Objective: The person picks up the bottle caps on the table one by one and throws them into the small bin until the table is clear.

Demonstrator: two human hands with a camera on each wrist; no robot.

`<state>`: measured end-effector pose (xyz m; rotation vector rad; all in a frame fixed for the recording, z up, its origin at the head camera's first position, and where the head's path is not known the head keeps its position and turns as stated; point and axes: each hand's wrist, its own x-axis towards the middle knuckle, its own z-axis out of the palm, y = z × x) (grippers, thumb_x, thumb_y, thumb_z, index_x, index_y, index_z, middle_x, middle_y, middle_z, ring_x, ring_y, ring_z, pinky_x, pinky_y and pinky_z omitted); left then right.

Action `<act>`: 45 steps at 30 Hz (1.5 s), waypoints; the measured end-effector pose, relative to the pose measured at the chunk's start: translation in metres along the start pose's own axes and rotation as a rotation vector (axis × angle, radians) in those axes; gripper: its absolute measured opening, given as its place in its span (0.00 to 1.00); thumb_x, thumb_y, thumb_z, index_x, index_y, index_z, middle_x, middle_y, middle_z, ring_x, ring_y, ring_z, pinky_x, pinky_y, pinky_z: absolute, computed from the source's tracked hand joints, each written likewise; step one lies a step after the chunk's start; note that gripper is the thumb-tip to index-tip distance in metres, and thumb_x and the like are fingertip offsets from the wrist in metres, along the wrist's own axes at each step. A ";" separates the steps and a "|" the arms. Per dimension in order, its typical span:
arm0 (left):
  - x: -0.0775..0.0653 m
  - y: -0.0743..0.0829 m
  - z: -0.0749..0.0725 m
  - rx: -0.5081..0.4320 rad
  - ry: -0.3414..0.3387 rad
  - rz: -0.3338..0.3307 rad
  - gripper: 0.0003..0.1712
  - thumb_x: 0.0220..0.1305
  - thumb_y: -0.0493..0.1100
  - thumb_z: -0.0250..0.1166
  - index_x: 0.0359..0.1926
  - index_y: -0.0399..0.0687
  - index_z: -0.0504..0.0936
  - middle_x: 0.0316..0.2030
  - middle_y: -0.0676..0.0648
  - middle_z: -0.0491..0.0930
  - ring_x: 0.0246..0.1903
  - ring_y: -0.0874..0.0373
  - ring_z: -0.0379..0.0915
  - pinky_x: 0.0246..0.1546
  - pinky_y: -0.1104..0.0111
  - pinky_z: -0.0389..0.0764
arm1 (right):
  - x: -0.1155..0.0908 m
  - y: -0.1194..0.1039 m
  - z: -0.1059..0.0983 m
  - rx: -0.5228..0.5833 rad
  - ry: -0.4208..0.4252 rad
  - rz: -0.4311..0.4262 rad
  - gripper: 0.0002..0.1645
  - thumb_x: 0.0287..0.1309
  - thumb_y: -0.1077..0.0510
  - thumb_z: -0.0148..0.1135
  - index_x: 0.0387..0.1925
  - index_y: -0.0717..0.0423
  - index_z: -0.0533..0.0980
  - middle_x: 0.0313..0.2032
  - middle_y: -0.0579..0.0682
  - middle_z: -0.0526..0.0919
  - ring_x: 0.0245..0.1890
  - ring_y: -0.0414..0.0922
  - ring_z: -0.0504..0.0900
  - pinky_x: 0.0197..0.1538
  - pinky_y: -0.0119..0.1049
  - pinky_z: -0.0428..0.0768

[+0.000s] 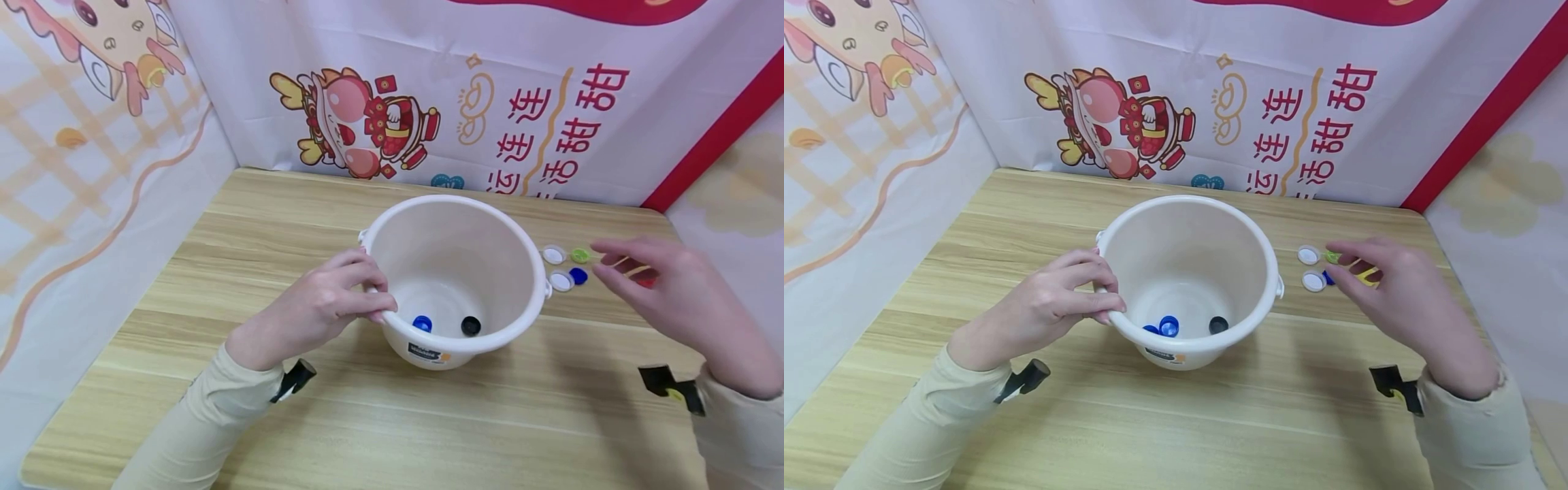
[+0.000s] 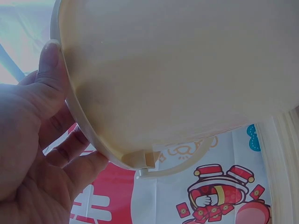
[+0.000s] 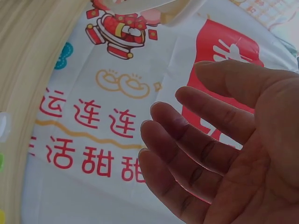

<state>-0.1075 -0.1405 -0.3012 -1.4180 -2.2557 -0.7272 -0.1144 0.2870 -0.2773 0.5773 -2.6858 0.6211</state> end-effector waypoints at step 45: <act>0.000 0.000 0.000 0.014 -0.012 -0.015 0.18 0.47 0.39 0.78 0.43 0.50 0.90 0.41 0.47 0.81 0.50 0.51 0.74 0.65 0.53 0.69 | -0.014 0.070 0.046 0.050 -0.226 0.224 0.21 0.64 0.51 0.66 0.53 0.59 0.81 0.39 0.58 0.85 0.36 0.54 0.82 0.28 0.28 0.80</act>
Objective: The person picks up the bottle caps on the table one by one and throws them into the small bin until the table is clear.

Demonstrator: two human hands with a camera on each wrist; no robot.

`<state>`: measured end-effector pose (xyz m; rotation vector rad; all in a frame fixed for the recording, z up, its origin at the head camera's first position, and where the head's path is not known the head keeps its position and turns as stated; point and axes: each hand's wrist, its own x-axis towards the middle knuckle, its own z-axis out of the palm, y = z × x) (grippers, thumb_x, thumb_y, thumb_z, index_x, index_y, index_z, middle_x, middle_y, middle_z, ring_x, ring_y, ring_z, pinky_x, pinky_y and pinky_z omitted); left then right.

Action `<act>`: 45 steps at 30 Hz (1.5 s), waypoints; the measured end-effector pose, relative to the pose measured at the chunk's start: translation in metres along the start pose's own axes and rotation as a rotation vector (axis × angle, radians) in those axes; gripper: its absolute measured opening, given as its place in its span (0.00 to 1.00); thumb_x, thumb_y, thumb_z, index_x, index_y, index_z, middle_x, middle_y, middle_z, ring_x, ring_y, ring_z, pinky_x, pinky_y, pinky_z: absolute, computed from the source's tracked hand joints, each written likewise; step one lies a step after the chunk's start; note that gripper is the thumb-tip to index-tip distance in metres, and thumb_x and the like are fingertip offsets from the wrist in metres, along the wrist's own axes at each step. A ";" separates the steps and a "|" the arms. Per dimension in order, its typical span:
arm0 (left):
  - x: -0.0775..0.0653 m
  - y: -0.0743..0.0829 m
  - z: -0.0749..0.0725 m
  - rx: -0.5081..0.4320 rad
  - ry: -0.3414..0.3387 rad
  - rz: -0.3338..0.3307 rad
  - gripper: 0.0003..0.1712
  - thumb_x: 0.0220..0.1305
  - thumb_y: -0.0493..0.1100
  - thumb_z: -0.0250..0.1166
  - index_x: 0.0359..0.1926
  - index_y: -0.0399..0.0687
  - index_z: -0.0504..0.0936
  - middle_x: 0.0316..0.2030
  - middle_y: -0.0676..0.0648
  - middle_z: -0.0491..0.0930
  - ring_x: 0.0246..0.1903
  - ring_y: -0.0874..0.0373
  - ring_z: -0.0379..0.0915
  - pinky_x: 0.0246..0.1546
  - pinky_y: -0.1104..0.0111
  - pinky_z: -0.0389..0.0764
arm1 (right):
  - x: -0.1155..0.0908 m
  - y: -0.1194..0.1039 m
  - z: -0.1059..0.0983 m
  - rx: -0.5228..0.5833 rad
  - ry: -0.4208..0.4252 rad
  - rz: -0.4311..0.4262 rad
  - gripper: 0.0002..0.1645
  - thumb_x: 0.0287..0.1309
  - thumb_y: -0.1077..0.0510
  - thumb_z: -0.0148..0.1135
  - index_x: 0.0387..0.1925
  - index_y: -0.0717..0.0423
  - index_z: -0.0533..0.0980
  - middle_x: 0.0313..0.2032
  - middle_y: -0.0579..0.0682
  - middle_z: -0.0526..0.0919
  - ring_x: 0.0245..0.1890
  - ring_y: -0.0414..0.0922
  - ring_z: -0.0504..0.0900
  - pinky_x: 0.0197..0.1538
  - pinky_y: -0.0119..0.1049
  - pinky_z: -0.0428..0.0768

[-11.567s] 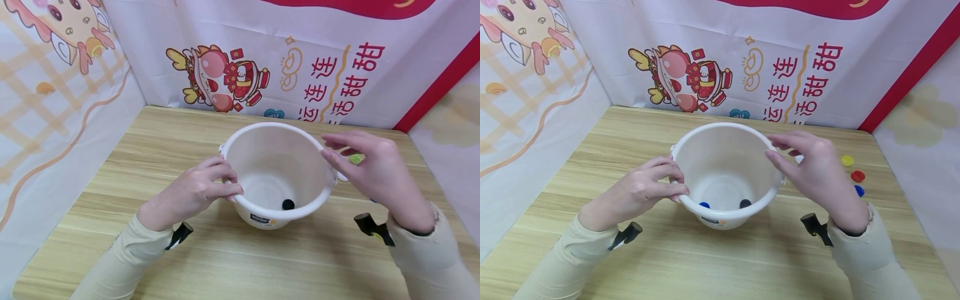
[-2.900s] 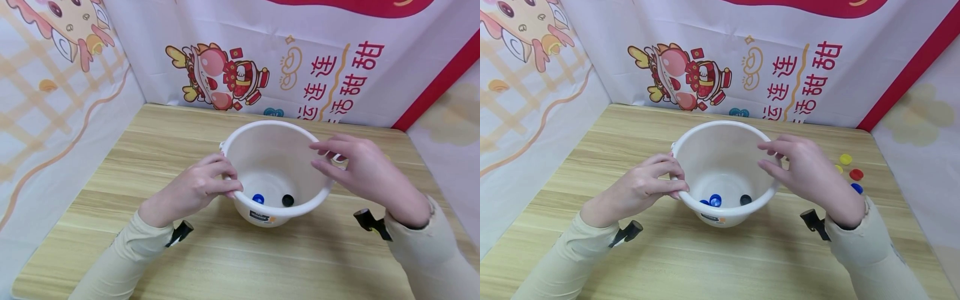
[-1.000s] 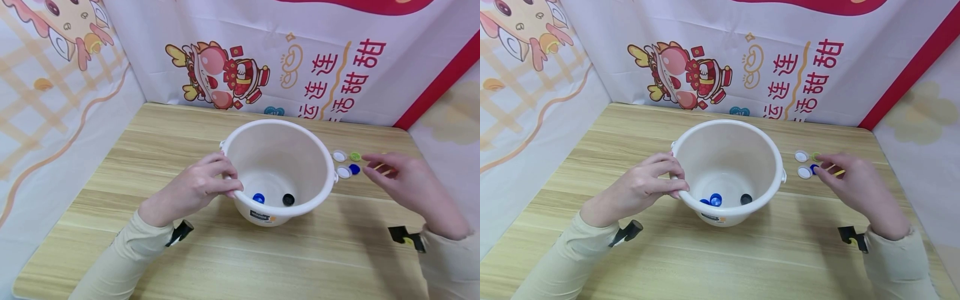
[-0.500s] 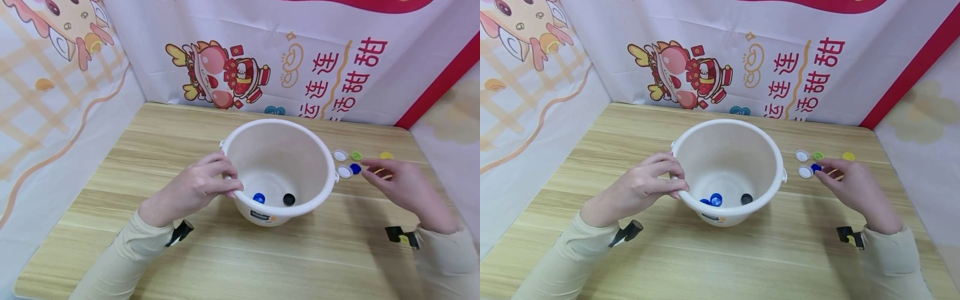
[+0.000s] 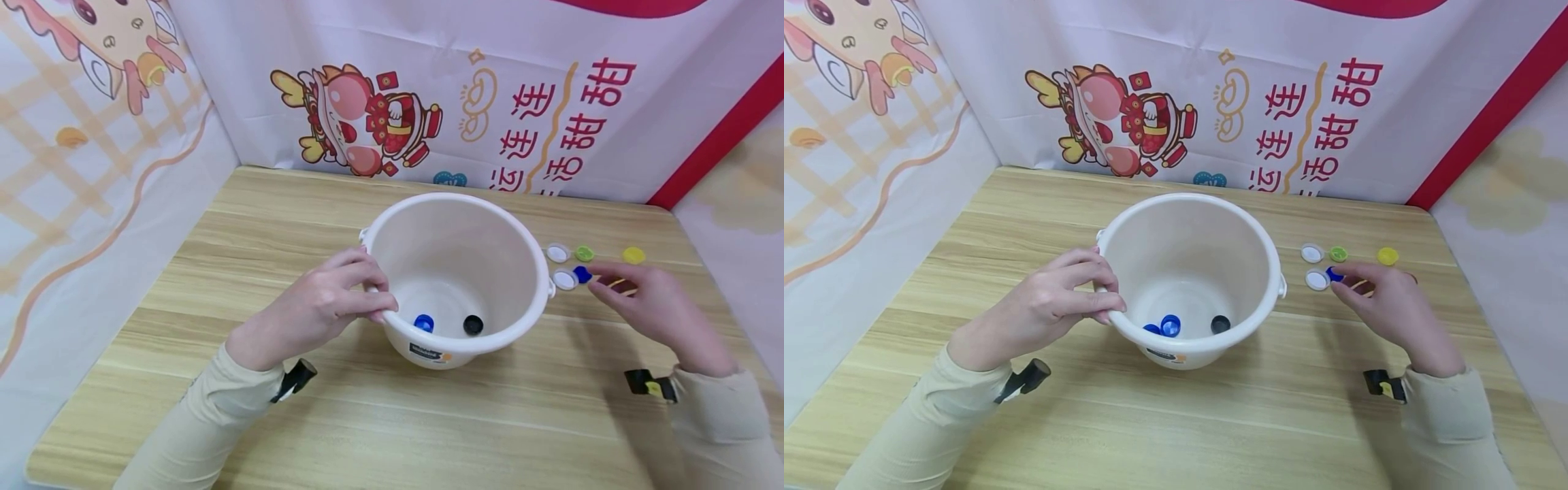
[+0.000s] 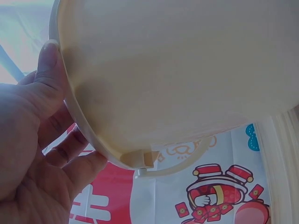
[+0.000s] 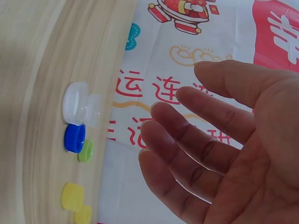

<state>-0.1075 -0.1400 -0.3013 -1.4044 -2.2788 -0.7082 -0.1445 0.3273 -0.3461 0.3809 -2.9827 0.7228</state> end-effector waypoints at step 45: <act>0.000 -0.001 0.000 0.005 0.010 0.027 0.17 0.47 0.38 0.78 0.42 0.49 0.90 0.40 0.47 0.82 0.48 0.51 0.75 0.63 0.54 0.72 | 0.016 0.038 0.016 0.038 -0.236 0.197 0.33 0.67 0.41 0.60 0.62 0.60 0.74 0.48 0.62 0.81 0.46 0.57 0.80 0.41 0.49 0.84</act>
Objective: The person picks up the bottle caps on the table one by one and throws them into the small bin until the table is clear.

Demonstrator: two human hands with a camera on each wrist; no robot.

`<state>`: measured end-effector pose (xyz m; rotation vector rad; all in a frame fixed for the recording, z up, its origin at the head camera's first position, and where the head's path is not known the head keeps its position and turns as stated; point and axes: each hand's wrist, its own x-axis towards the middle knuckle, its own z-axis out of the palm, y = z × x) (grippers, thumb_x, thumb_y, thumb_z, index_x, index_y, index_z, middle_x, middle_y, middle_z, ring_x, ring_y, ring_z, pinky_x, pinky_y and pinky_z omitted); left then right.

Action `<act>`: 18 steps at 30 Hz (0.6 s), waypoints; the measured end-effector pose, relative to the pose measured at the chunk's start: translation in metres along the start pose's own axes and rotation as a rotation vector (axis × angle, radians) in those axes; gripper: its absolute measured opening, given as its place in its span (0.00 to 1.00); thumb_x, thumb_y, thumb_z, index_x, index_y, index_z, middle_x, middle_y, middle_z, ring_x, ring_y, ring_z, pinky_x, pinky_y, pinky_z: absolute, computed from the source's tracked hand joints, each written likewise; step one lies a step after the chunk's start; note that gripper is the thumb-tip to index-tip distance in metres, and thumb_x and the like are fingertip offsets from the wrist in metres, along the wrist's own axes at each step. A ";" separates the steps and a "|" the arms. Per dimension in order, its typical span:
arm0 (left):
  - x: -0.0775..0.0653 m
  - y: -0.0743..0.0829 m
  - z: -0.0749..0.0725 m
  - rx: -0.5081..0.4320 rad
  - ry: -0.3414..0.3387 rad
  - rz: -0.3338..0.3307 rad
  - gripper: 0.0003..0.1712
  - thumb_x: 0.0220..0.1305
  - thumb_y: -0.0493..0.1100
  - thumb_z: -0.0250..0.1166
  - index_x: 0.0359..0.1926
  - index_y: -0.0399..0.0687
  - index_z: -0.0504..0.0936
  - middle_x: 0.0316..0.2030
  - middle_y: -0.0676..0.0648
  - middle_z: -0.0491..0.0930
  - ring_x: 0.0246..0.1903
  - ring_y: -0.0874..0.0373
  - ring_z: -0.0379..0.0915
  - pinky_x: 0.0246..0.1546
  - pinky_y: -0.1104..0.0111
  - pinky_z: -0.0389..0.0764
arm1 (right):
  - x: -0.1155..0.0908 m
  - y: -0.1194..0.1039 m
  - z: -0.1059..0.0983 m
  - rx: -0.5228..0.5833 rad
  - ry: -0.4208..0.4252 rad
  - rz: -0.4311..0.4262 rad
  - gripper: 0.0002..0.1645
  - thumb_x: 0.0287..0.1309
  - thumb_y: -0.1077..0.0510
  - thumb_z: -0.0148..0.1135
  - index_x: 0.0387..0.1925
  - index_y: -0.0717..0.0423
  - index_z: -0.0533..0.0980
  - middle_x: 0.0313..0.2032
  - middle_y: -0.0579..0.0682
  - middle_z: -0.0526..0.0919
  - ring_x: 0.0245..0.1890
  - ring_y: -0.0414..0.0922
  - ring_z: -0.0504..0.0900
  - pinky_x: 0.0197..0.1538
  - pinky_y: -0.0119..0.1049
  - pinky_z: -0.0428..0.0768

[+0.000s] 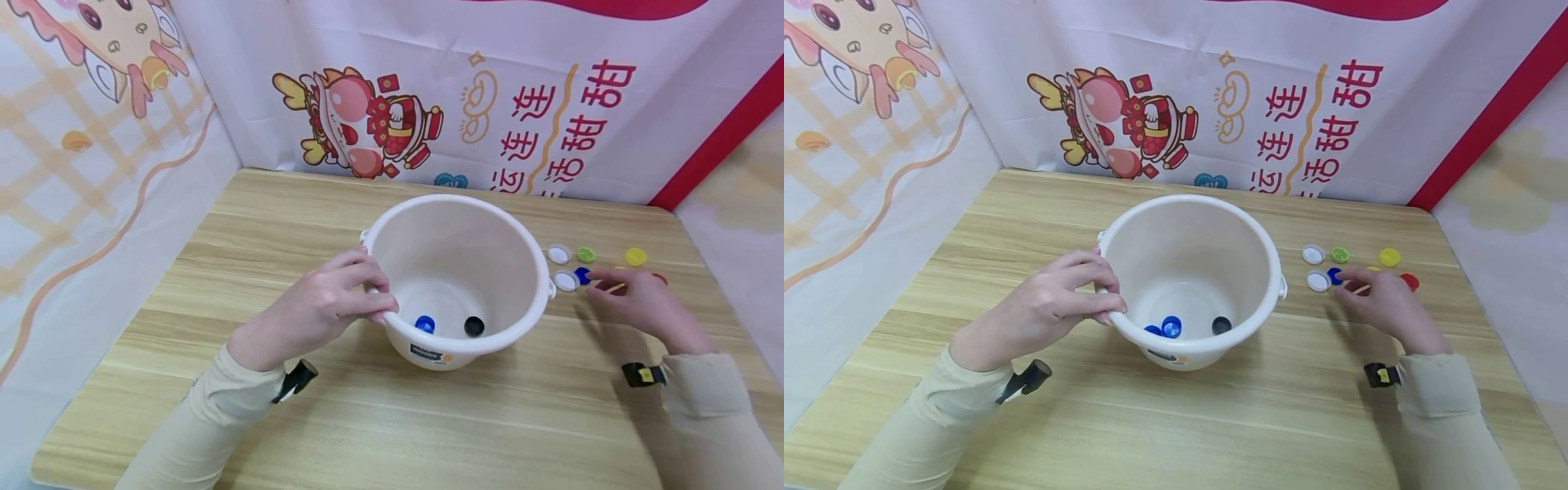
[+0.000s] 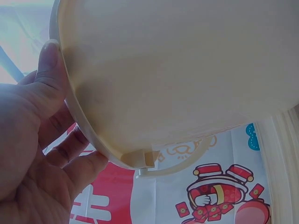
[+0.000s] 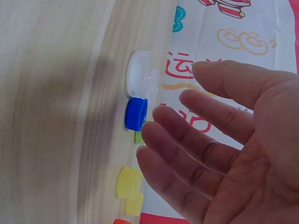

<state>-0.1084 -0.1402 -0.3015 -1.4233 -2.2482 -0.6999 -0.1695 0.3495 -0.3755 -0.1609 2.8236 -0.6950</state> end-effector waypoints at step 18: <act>0.000 0.001 0.000 -0.007 -0.010 -0.024 0.18 0.47 0.38 0.78 0.43 0.49 0.90 0.41 0.47 0.82 0.50 0.51 0.74 0.64 0.54 0.70 | 0.017 0.007 0.006 -0.017 -0.071 0.044 0.38 0.64 0.39 0.63 0.65 0.60 0.71 0.51 0.63 0.79 0.48 0.59 0.78 0.43 0.50 0.84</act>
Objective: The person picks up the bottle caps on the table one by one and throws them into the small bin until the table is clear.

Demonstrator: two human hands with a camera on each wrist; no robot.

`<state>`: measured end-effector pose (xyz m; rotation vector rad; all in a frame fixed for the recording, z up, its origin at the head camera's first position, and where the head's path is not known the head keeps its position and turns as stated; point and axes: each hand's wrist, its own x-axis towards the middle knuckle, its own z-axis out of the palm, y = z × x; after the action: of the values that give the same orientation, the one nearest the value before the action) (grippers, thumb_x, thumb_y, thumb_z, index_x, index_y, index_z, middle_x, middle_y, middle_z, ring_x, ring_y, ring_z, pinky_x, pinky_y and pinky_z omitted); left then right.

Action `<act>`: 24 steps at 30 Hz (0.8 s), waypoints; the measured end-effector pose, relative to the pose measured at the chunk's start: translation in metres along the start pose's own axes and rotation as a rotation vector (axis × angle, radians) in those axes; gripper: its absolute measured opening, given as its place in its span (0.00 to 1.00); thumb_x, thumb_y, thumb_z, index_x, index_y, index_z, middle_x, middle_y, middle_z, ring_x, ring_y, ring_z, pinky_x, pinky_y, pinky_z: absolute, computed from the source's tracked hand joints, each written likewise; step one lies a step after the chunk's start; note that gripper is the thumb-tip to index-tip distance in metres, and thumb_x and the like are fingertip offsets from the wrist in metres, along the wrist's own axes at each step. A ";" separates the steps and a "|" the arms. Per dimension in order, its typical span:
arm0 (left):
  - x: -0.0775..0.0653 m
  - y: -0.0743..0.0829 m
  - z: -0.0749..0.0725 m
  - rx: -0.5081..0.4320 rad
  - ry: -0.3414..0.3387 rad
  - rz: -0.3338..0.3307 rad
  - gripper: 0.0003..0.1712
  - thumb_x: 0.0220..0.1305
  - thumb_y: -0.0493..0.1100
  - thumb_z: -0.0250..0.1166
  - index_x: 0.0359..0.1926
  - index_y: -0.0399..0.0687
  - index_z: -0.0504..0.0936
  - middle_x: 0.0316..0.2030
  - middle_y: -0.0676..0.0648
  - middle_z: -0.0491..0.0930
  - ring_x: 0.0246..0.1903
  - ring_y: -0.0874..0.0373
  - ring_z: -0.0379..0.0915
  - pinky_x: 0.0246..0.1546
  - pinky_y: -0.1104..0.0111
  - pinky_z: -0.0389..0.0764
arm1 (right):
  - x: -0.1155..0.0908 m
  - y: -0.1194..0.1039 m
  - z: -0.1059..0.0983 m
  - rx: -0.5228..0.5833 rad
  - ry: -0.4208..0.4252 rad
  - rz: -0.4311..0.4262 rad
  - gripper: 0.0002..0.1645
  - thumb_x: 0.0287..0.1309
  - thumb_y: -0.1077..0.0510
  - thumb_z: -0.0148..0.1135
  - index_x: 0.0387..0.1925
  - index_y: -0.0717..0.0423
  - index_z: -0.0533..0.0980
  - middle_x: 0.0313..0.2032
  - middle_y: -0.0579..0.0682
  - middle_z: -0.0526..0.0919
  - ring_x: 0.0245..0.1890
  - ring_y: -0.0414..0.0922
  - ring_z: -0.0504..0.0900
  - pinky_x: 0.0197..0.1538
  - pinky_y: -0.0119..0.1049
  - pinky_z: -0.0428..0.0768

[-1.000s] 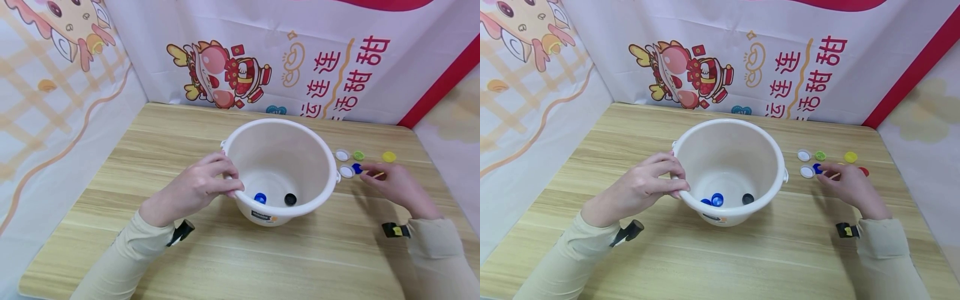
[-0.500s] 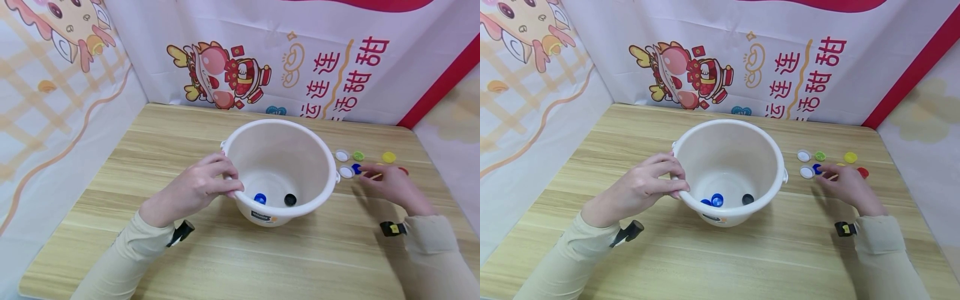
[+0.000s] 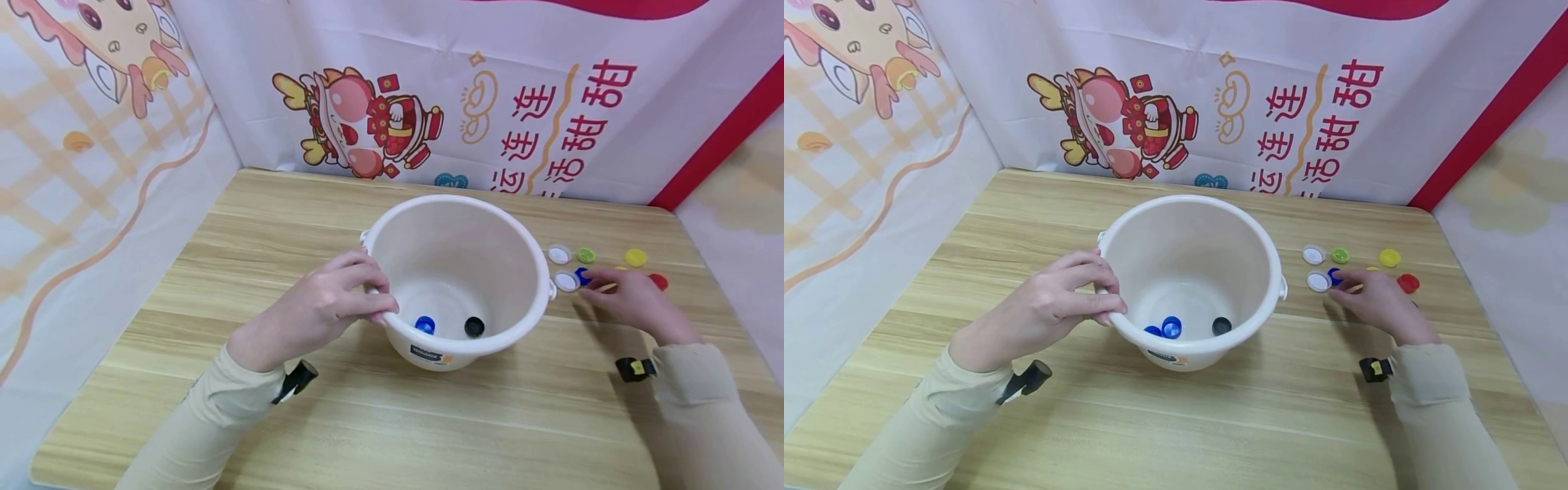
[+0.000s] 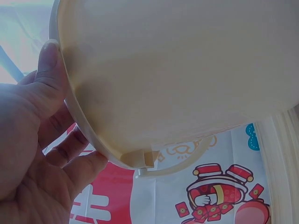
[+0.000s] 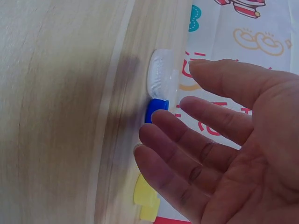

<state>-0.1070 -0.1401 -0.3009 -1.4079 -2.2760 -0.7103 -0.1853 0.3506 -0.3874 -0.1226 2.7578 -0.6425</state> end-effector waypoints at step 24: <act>0.000 0.000 0.000 0.005 0.008 0.006 0.18 0.47 0.38 0.78 0.43 0.49 0.90 0.40 0.47 0.82 0.49 0.51 0.74 0.65 0.54 0.69 | 0.014 -0.009 0.006 -0.004 0.004 -0.071 0.36 0.63 0.45 0.66 0.62 0.66 0.72 0.51 0.64 0.79 0.50 0.62 0.79 0.45 0.51 0.84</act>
<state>-0.1070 -0.1397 -0.3011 -1.4067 -2.2646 -0.7070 -0.1970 0.3382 -0.3927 -0.2211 2.7690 -0.6567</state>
